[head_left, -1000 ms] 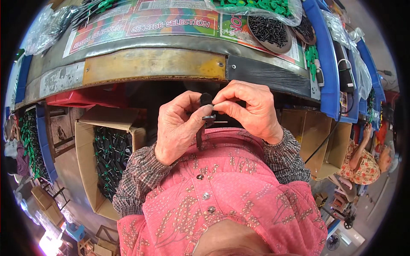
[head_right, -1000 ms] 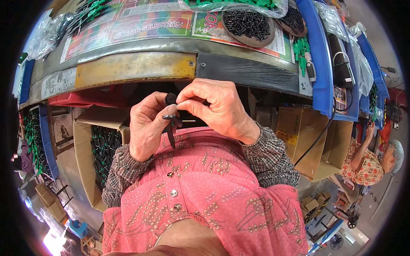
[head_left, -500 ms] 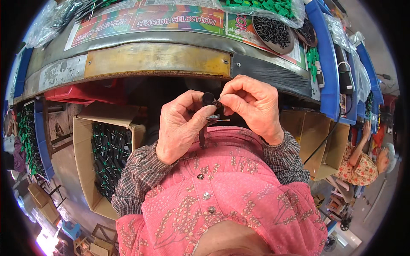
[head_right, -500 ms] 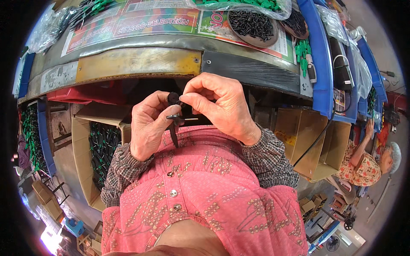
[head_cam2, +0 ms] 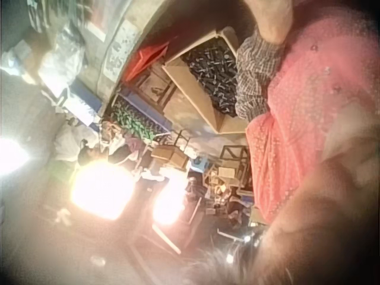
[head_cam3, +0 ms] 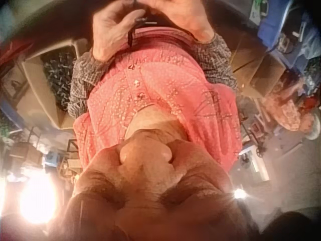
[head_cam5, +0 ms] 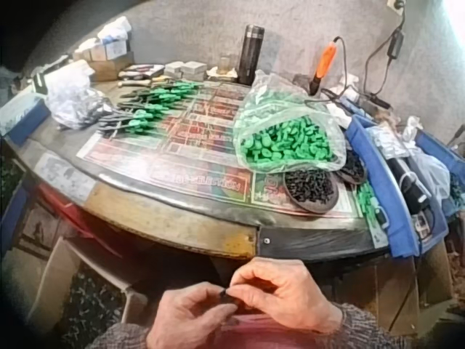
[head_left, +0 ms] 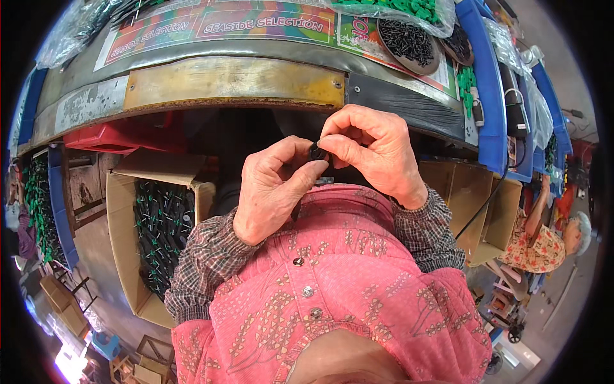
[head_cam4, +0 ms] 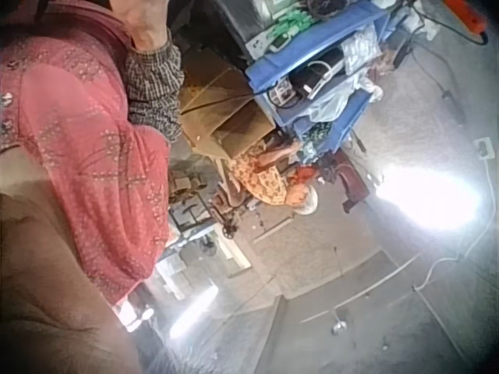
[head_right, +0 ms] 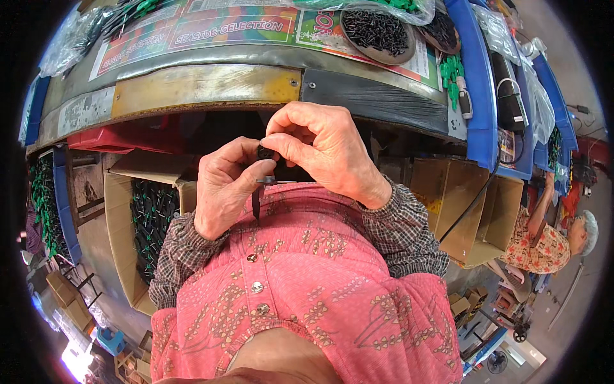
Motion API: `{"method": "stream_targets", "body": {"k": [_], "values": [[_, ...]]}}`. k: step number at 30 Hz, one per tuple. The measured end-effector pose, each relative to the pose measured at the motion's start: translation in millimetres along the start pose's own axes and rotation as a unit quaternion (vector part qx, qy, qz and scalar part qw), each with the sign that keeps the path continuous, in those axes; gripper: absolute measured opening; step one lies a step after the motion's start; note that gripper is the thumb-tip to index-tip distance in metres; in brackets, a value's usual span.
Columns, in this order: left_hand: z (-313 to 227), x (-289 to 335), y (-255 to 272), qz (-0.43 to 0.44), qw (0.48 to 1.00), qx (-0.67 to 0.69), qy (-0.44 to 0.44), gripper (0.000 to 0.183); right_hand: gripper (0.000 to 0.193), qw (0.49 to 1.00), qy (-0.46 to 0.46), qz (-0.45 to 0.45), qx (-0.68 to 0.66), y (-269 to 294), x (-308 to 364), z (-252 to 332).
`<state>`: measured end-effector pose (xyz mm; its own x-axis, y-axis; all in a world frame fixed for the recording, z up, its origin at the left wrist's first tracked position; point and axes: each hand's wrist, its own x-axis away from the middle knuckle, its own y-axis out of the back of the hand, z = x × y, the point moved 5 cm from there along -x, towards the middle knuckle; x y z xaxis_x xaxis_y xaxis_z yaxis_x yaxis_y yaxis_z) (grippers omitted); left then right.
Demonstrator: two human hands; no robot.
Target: The person assembles green and black plastic components by hand at a production line station.
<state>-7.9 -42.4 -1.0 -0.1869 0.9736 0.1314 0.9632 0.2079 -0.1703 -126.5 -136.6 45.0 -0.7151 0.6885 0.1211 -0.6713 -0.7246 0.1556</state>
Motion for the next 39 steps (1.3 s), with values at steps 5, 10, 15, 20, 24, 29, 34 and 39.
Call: {"method": "stream_targets", "body": {"k": [5, 10, 15, 20, 24, 29, 34, 39], "values": [[-6, 1, 0, -0.001, 0.999, -0.027, 0.022, 0.010, 0.009, 0.988, 0.099, 0.009, 0.116, 1, -4, 4], [-2, 0, 3, -0.009, 0.999, -0.038, -0.020, 0.010, 0.008, 0.980, 0.141, 0.008, 0.143, -1, -6, 3], [6, -1, 4, -0.012, 1.000, -0.012, -0.006, 0.010, 0.008, 0.983, 0.127, 0.009, 0.134, -3, -5, -4], [11, -3, 6, -0.005, 1.000, 0.020, 0.016, 0.011, 0.007, 0.997, 0.056, -0.001, 0.059, -5, -4, -11], [20, -1, 6, 0.002, 0.996, 0.060, 0.067, 0.012, 0.007, 0.999, 0.030, 0.004, 0.043, -8, -3, -18], [19, -2, 4, -0.007, 0.999, 0.045, 0.018, 0.012, 0.009, 0.999, 0.020, 0.028, 0.036, -9, -1, -22], [10, -2, 4, -0.009, 0.999, -0.034, -0.016, 0.011, 0.007, 0.999, 0.002, 0.039, 0.031, -10, -2, -26], [15, -2, 7, -0.021, 0.999, 0.026, 0.035, 0.011, 0.006, 1.000, -0.029, -0.002, -0.004, -9, -2, -25]]}}
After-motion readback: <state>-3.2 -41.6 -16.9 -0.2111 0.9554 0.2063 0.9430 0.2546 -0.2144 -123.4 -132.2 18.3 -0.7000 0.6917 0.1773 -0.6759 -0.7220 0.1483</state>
